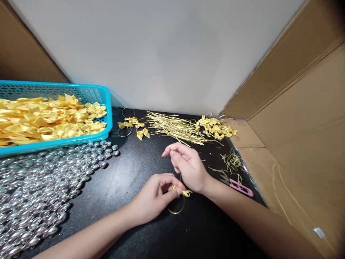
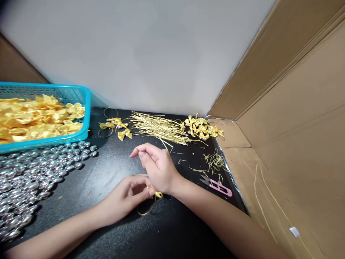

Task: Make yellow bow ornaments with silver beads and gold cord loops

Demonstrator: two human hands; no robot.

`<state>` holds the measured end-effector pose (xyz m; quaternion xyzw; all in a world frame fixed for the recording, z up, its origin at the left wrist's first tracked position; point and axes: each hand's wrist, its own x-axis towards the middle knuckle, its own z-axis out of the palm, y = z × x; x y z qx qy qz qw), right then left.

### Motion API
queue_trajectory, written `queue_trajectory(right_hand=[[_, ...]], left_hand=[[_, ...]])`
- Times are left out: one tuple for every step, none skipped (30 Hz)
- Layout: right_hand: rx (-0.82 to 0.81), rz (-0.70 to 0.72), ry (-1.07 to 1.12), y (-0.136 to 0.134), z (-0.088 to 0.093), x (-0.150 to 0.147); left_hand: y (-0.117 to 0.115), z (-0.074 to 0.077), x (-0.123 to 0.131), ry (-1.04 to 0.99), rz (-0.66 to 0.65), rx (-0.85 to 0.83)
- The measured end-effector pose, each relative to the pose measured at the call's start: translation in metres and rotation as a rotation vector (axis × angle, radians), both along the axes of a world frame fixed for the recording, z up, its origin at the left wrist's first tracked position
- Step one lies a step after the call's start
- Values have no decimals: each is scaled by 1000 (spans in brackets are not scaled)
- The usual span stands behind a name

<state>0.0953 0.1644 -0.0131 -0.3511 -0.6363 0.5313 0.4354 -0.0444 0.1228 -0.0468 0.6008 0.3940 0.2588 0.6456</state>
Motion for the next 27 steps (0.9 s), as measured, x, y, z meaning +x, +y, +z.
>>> queue_trajectory(right_hand=[[10,0,-11,0,1,-1],[23,1,-28,-1,3,-1],[39,1,-47,-1,4,-1],[56,2,-65,-2,5,-1],[66,5,-80,-2,5,-2],[65,10,-84,-2,5,-2],[53,19,-71,-1,5,-2],[27,25,-42,-1,5,-2],[-11,34,3,1,4,-2],[-58,49,58,3,3,-2],[-112,67,120,5,2,-1],[-164,87,182,7,1,0],[-214,109,236,9,1,1],[-254,127,282,10,0,3],[-285,138,321,11,0,5],[-308,140,353,12,0,7],[-326,140,375,12,0,8],[-340,140,387,12,1,10],[-352,140,397,11,1,11],[-361,143,402,10,1,12],[-367,149,406,9,1,12],[-369,153,408,8,2,12],[-369,156,409,8,2,12],[-367,156,408,8,2,12],[-366,155,402,8,2,12],[-365,154,393,7,2,12],[-365,154,383,7,2,12]], left_hand=[[0,-1,0,1,-2,0],[0,-1,0,0,-6,1],[0,-2,0,-1,-9,1],[0,-2,0,-4,-12,-1],[0,-2,0,-6,-12,-5],[0,-2,0,-8,-10,-9],[0,-1,0,-10,-5,-11],[0,-1,0,-12,4,-13],[0,0,0,-16,15,-16],[0,1,1,-21,28,-20],[0,2,1,-28,43,-29],[0,3,1,-37,60,-43],[0,3,2,-48,76,-60],[0,3,2,-62,88,-79],[0,3,2,-76,96,-97],[0,3,2,-90,99,-114],[-1,3,3,-103,97,-126],[-1,3,3,-113,93,-135],[-1,2,2,-120,89,-141],[-1,1,2,-122,87,-145],[-1,0,2,-124,86,-147],[-1,-1,1,-125,85,-148],[-2,-2,1,-125,83,-148],[-2,-3,1,-124,81,-148],[-2,-4,0,-123,78,-149],[-3,-4,0,-123,76,-148],[-3,-4,0,-120,74,-146]])
